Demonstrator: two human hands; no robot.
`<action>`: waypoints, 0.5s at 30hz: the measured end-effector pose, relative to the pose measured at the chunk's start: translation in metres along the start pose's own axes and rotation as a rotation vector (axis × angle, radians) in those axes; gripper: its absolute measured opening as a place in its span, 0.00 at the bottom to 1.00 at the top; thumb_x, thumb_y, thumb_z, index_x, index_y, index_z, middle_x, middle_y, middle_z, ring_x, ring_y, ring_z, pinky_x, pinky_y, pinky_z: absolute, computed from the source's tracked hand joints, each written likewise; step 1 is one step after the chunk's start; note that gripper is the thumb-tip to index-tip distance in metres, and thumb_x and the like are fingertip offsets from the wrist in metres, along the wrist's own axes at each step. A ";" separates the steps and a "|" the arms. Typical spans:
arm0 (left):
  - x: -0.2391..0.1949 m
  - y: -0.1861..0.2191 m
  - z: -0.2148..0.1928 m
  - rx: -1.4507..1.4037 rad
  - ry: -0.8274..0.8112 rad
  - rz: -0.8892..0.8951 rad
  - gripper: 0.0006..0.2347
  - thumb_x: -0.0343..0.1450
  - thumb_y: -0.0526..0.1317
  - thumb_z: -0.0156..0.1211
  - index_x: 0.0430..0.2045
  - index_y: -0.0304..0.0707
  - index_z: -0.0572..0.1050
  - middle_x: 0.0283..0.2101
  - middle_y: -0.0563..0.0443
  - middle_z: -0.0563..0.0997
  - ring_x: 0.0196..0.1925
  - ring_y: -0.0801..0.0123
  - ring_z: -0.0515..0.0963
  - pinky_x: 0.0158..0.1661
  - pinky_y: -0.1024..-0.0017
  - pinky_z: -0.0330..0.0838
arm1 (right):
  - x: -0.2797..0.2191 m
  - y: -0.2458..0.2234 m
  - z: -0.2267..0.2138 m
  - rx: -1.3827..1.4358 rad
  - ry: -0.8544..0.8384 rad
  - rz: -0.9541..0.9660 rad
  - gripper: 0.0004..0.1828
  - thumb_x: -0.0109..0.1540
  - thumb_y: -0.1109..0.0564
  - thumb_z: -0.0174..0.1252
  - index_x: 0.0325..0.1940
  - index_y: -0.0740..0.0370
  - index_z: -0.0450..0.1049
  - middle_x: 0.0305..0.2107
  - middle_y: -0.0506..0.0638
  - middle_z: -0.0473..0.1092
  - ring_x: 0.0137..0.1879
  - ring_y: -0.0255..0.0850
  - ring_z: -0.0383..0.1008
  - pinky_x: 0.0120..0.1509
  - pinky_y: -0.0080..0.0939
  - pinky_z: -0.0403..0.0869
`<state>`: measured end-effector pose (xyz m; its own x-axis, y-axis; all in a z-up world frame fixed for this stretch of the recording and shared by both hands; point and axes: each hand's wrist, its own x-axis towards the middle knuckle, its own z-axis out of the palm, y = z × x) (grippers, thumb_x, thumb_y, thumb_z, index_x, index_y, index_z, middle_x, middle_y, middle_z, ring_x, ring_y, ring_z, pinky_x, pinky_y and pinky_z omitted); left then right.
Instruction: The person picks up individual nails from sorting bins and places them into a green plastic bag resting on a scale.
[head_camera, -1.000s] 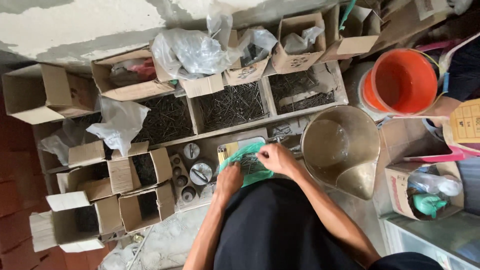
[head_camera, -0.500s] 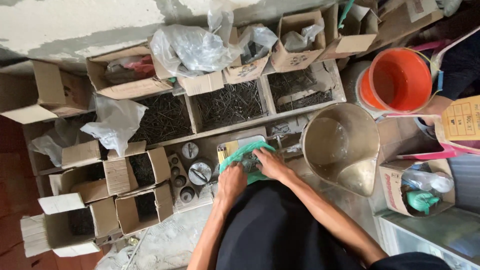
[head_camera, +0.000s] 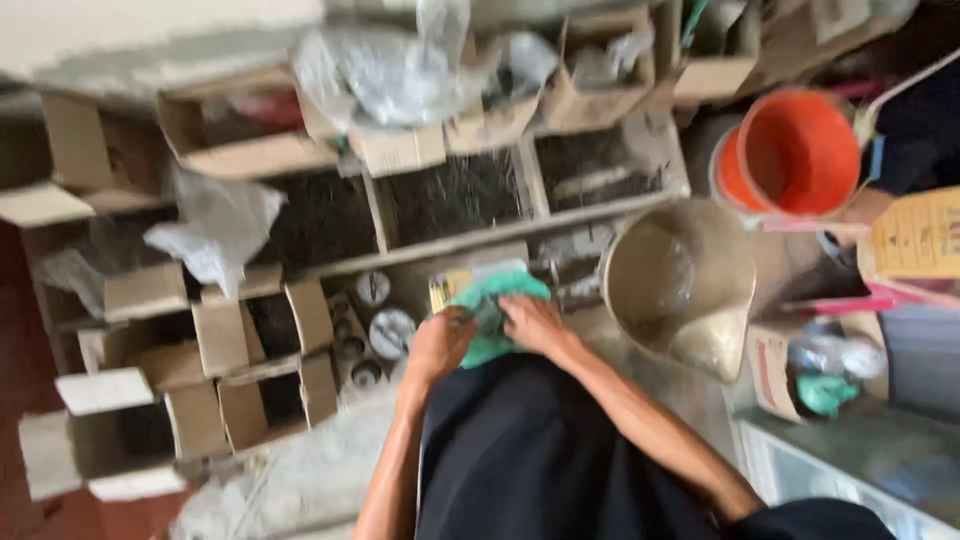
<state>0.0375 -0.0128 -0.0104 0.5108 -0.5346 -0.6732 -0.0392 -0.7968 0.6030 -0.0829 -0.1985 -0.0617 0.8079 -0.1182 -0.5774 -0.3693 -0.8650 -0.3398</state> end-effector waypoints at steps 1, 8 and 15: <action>-0.005 -0.005 0.014 -0.004 -0.020 -0.022 0.21 0.70 0.60 0.56 0.48 0.51 0.81 0.43 0.37 0.86 0.52 0.44 0.83 0.56 0.48 0.75 | -0.004 0.001 0.004 0.012 -0.028 0.004 0.27 0.62 0.47 0.53 0.66 0.50 0.70 0.54 0.60 0.73 0.60 0.58 0.76 0.60 0.61 0.76; 0.007 -0.014 0.054 0.352 0.078 0.157 0.14 0.71 0.41 0.58 0.50 0.40 0.73 0.50 0.41 0.76 0.56 0.45 0.79 0.51 0.51 0.79 | -0.016 0.001 -0.021 0.081 0.268 -0.201 0.09 0.64 0.49 0.55 0.42 0.53 0.77 0.38 0.52 0.71 0.42 0.57 0.78 0.43 0.58 0.78; 0.010 -0.022 0.066 0.518 0.181 0.237 0.08 0.72 0.36 0.51 0.41 0.38 0.74 0.42 0.44 0.77 0.49 0.50 0.82 0.41 0.55 0.82 | -0.027 0.000 -0.024 0.087 0.349 -0.156 0.12 0.65 0.46 0.54 0.34 0.52 0.78 0.35 0.50 0.71 0.39 0.55 0.78 0.41 0.57 0.78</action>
<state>-0.0135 -0.0190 -0.0591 0.5733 -0.6943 -0.4352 -0.5606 -0.7197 0.4096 -0.0933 -0.2069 -0.0285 0.9595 -0.1604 -0.2316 -0.2553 -0.8429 -0.4736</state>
